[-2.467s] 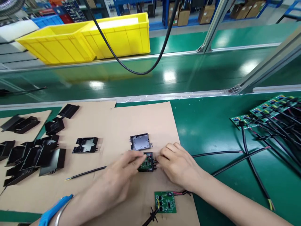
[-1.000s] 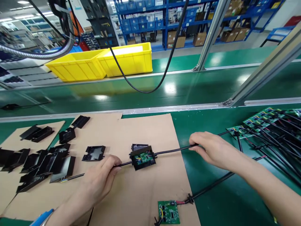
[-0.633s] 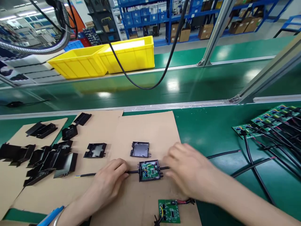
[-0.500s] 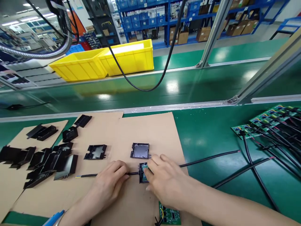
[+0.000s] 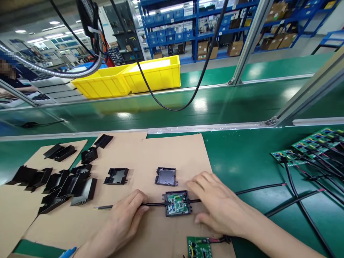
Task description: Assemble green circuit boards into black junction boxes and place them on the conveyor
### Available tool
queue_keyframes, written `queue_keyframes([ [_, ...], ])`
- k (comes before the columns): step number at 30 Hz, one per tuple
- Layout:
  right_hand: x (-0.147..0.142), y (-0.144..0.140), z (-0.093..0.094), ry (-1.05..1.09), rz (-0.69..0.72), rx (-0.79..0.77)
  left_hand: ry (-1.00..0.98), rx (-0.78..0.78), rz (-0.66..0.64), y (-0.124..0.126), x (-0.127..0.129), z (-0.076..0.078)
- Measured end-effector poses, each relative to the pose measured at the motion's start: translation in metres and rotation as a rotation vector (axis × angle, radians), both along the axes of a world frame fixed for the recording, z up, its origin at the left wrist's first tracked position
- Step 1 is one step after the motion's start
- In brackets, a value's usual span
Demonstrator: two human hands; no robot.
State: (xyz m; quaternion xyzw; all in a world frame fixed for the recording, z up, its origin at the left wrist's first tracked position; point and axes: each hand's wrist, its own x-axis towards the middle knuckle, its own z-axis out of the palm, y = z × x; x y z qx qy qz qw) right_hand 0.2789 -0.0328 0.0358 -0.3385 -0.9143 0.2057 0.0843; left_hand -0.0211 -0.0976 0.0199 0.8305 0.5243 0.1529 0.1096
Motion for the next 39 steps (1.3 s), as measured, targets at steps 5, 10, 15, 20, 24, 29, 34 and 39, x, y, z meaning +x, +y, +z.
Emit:
queue_keyframes([
  [5, 0.048, 0.044, -0.001, -0.051, -0.148, 0.186, 0.026, 0.077, 0.06, 0.045, -0.018, 0.042],
  [10, 0.027, 0.098, 0.0, -0.053, -0.056, 0.182, 0.048, 0.075, 0.053, 0.15, -0.024, 0.076],
  [15, 0.009, 0.155, 0.011, -0.098, -0.18, 0.356, 0.093, 0.138, 0.116, 0.243, -0.021, 0.083],
  [20, 0.017, 0.232, 0.047, -0.098, -0.343, 0.436, 0.135, 0.162, 0.195, 0.313, -0.015, 0.071],
  [24, 0.022, 0.241, 0.05, -0.129, -0.399, 0.342, 0.161, 0.114, 0.174, 0.301, -0.008, 0.057],
  [29, 0.018, 0.124, 0.037, -0.103, -0.149, 0.094, 0.114, -0.013, -0.02, 0.192, 0.009, 0.039],
  [34, 0.011, -0.019, 0.017, -0.171, 0.028, -0.322, -0.016, -0.119, -0.166, 0.089, 0.032, 0.002],
  [39, 0.006, -0.05, 0.001, -0.114, -0.05, -0.327, -0.149, -0.151, -0.19, 0.046, 0.043, -0.01],
])
